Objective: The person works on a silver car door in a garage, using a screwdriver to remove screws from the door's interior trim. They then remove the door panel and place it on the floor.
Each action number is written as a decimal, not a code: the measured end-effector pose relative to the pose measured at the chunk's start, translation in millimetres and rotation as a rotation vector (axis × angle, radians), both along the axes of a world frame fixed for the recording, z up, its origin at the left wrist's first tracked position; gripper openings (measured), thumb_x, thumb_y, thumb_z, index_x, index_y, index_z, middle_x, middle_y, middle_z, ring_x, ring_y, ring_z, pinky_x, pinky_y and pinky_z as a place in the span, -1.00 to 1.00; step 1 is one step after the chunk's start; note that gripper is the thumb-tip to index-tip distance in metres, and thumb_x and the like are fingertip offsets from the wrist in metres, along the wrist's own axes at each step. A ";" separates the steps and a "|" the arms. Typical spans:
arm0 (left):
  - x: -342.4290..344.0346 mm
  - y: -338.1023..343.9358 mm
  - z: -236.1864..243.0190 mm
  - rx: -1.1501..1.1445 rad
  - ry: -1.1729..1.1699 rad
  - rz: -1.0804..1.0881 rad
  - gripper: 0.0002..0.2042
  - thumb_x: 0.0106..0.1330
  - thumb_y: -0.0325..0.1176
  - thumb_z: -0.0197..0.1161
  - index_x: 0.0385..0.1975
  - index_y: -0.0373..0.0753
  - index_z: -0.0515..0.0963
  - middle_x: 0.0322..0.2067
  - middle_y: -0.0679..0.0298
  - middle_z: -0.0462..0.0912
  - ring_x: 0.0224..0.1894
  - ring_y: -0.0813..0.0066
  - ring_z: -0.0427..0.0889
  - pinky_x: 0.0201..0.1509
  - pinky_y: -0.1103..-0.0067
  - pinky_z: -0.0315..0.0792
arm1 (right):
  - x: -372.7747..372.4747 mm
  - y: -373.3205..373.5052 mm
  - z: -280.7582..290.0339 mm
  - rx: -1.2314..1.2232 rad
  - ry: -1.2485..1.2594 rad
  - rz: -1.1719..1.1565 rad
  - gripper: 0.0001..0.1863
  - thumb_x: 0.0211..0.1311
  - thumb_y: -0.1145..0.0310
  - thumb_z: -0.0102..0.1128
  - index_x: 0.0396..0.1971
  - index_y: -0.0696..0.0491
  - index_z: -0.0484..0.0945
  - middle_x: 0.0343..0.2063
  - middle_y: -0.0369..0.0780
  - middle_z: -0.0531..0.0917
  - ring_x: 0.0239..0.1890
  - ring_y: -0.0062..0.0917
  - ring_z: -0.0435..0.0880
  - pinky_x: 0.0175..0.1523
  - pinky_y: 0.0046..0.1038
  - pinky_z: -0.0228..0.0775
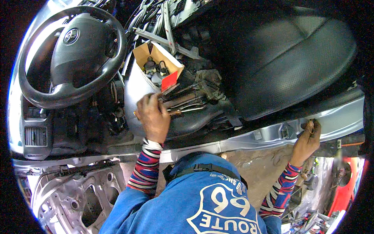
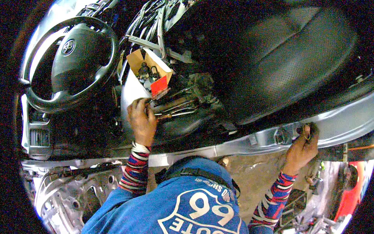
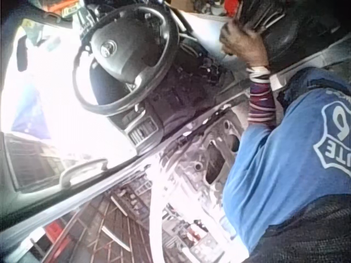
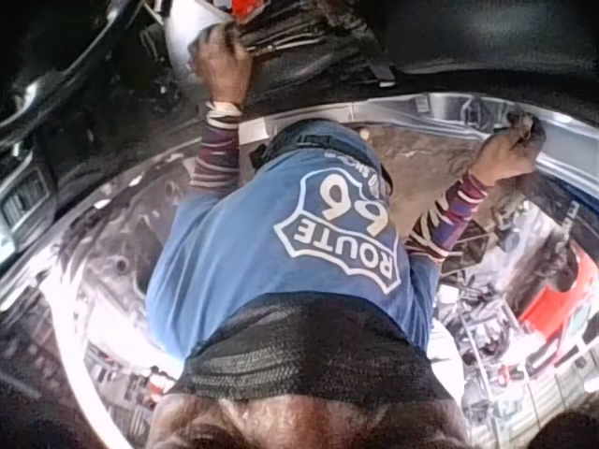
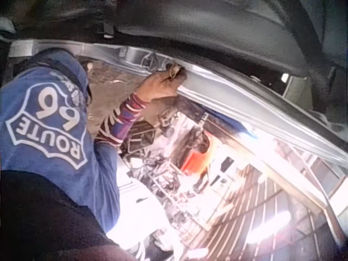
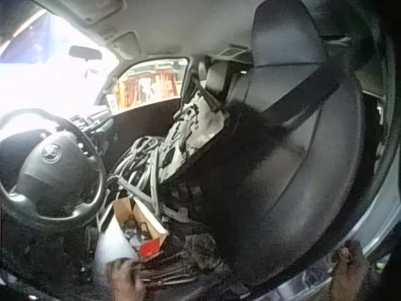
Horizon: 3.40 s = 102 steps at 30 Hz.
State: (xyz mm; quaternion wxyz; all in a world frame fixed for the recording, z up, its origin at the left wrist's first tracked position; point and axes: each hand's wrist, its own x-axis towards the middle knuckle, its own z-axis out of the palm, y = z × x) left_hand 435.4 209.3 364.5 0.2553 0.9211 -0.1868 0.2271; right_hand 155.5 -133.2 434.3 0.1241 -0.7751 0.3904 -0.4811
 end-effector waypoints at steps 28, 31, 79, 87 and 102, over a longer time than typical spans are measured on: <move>-18.4 118.4 4.7 -0.199 0.774 0.060 -0.55 0.43 -0.19 0.26 0.08 -0.49 0.52 -0.03 0.01 0.62 0.03 0.20 0.57 0.20 0.38 0.39 | -23.4 60.6 -28.2 0.236 -0.367 0.013 -0.48 0.27 0.41 0.23 0.22 0.18 0.38 0.02 -0.05 0.47 0.00 -0.25 0.51 0.13 -0.29 0.40; -51.0 107.7 23.5 -0.376 0.875 0.044 -0.53 0.41 -0.20 0.30 0.09 -0.52 0.51 0.00 0.06 0.59 0.03 0.27 0.54 0.22 0.42 0.36 | -37.0 82.1 -34.3 0.239 -0.339 0.085 -0.46 0.26 0.41 0.23 0.23 0.17 0.37 0.00 -0.07 0.44 -0.01 -0.26 0.49 0.12 -0.28 0.40; -251.2 -289.5 101.8 -0.899 1.425 -0.868 -0.69 0.56 -0.09 0.08 -0.17 -0.25 0.53 -0.45 0.20 0.73 -0.55 0.53 0.66 -0.47 0.59 0.53 | -179.9 19.6 44.2 0.309 0.145 0.339 -0.52 0.21 0.36 0.33 0.12 0.22 0.56 -0.10 0.03 0.71 -0.12 -0.08 0.71 0.01 -0.21 0.54; -246.8 -290.0 95.0 -0.933 1.430 -0.849 -0.72 0.51 -0.10 0.18 -0.18 -0.23 0.55 -0.46 0.28 0.70 -0.48 0.55 0.66 -0.38 0.58 0.54 | -168.6 29.6 50.6 0.428 0.230 0.280 -0.49 0.32 0.18 0.28 0.12 0.22 0.52 -0.26 -0.03 0.69 -0.26 -0.22 0.68 -0.12 -0.28 0.50; -243.3 -295.4 87.9 -1.006 1.419 -0.870 -0.71 0.47 -0.09 0.26 -0.26 -0.22 0.54 -0.54 0.30 0.67 -0.62 0.57 0.64 -0.60 0.65 0.42 | -171.7 25.9 34.5 0.929 -0.154 0.439 -0.43 0.38 0.15 0.27 0.20 0.24 0.40 -0.32 -0.19 0.62 -0.46 -0.61 0.51 -0.30 -0.54 0.41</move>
